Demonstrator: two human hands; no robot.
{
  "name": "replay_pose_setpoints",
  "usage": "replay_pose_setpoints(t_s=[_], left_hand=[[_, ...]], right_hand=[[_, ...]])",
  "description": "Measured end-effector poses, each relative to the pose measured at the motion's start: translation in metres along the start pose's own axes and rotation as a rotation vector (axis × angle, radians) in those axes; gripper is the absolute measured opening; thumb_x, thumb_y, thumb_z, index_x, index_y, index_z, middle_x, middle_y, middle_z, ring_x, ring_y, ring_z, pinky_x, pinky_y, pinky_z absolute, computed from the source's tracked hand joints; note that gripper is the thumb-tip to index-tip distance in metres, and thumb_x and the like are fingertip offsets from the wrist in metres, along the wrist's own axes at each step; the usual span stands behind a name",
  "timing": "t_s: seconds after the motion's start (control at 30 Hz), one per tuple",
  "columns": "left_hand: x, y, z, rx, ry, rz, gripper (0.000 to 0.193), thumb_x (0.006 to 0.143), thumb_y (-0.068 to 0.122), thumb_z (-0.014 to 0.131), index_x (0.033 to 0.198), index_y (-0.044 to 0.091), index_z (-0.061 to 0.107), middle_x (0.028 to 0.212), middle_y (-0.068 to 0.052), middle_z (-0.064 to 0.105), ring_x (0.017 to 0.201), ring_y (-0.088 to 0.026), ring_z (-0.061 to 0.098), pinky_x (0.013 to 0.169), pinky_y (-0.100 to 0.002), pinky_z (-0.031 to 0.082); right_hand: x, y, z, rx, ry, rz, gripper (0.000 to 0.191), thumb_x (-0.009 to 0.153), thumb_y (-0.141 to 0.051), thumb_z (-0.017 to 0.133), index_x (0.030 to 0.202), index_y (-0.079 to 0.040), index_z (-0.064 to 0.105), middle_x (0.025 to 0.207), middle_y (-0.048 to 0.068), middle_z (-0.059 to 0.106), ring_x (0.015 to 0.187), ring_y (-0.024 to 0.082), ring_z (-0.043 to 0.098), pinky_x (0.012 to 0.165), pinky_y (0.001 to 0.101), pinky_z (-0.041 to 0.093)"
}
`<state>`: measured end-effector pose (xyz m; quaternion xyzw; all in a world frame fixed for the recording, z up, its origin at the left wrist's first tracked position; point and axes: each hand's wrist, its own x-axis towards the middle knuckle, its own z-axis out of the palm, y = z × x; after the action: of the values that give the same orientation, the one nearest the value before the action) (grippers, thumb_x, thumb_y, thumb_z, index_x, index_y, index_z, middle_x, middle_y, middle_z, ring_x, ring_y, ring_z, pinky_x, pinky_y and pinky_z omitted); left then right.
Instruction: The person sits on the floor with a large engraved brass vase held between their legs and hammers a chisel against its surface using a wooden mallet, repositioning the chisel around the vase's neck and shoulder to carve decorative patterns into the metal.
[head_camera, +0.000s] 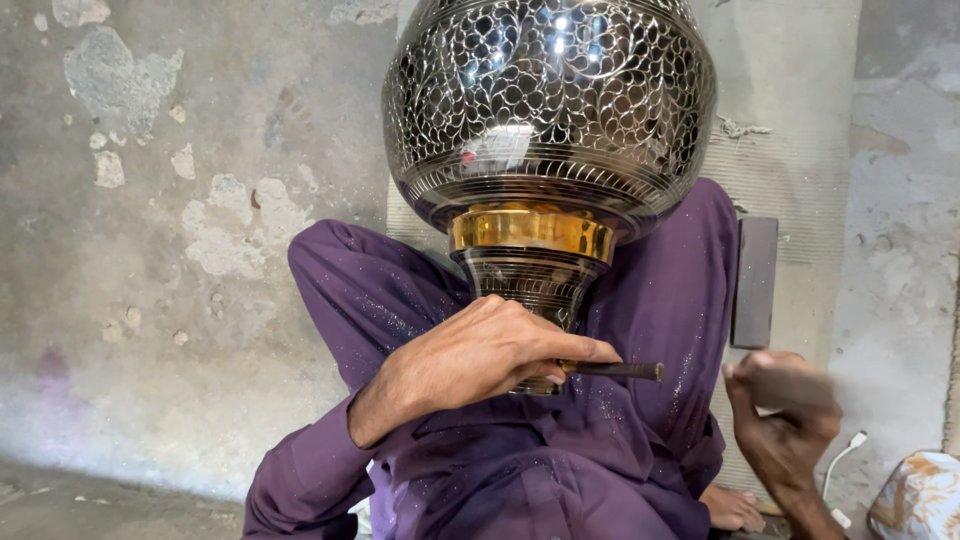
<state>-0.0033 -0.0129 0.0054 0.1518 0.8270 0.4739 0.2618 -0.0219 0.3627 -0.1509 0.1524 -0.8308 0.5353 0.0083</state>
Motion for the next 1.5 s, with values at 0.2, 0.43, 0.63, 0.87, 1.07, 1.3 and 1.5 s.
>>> replay_pose_setpoints(t_s=[0.2, 0.43, 0.63, 0.87, 1.07, 1.3, 1.5], left_hand=[[-0.006, -0.009, 0.007, -0.101, 0.253, 0.228, 0.054, 0.089, 0.0, 0.065, 0.138, 0.022, 0.063, 0.118, -0.004, 0.077, 0.086, -0.016, 0.078, 0.076, -0.03, 0.064], [-0.004, -0.019, 0.001, -0.237, 0.463, 0.02, 0.053, 0.09, 0.012, 0.079, 0.137, 0.009, 0.057, 0.1, -0.008, 0.079, 0.092, -0.016, 0.08, 0.079, -0.032, 0.067], [0.008, -0.011, -0.003, -0.145, 0.282, 0.001, 0.05, 0.087, 0.013, 0.078, 0.135, 0.01, 0.063, 0.093, -0.008, 0.08, 0.082, -0.016, 0.08, 0.073, -0.033, 0.064], [0.022, -0.007, -0.009, -0.038, 0.137, 0.076, 0.051, 0.087, 0.014, 0.072, 0.137, 0.014, 0.064, 0.104, -0.008, 0.079, 0.089, -0.021, 0.079, 0.078, -0.04, 0.062], [0.029, -0.003, -0.001, 0.038, 0.078, -0.013, 0.048, 0.086, 0.019, 0.069, 0.134, 0.021, 0.065, 0.107, -0.003, 0.079, 0.088, -0.02, 0.078, 0.074, -0.042, 0.061], [0.019, 0.005, -0.001, 0.084, 0.213, 0.021, 0.047, 0.087, 0.015, 0.071, 0.134, 0.016, 0.065, 0.102, -0.008, 0.078, 0.088, -0.026, 0.077, 0.072, -0.041, 0.059], [0.008, 0.011, 0.006, 0.05, 0.397, -0.008, 0.045, 0.091, 0.01, 0.072, 0.135, 0.011, 0.062, 0.097, -0.013, 0.076, 0.084, -0.032, 0.073, 0.072, -0.043, 0.057]], right_hand=[[0.014, -0.019, -0.009, -0.467, -0.133, -0.109, 0.045, 0.08, 0.004, 0.077, 0.122, 0.001, 0.062, 0.105, 0.018, 0.072, 0.092, 0.024, 0.072, 0.076, 0.0336, 0.06], [0.016, -0.018, 0.029, 0.299, -0.222, 0.025, 0.029, 0.088, -0.005, 0.078, 0.101, -0.009, 0.052, 0.101, 0.006, 0.063, 0.092, 0.012, 0.068, 0.082, 0.0264, 0.06], [0.029, -0.005, 0.034, 0.248, -0.391, 0.421, 0.018, 0.086, -0.005, 0.079, 0.089, -0.006, 0.061, 0.075, 0.007, 0.067, 0.067, 0.014, 0.067, 0.061, 0.0285, 0.056], [0.036, -0.006, 0.016, 0.236, -0.177, 0.36, 0.019, 0.085, -0.008, 0.081, 0.095, -0.005, 0.065, 0.072, 0.003, 0.066, 0.058, 0.011, 0.064, 0.05, 0.0245, 0.053], [0.051, -0.005, 0.007, -0.113, -0.315, 0.021, 0.024, 0.079, -0.002, 0.083, 0.097, -0.003, 0.067, 0.074, 0.007, 0.07, 0.059, 0.012, 0.068, 0.052, 0.0264, 0.057], [0.062, -0.013, 0.003, -0.147, -0.428, 0.018, 0.019, 0.084, -0.007, 0.079, 0.098, -0.001, 0.068, 0.08, 0.006, 0.075, 0.068, 0.012, 0.075, 0.059, 0.0263, 0.062], [0.084, -0.014, -0.005, 0.186, -0.372, 0.355, 0.021, 0.093, -0.007, 0.083, 0.102, 0.004, 0.066, 0.065, 0.012, 0.071, 0.056, 0.019, 0.071, 0.047, 0.0324, 0.058]])
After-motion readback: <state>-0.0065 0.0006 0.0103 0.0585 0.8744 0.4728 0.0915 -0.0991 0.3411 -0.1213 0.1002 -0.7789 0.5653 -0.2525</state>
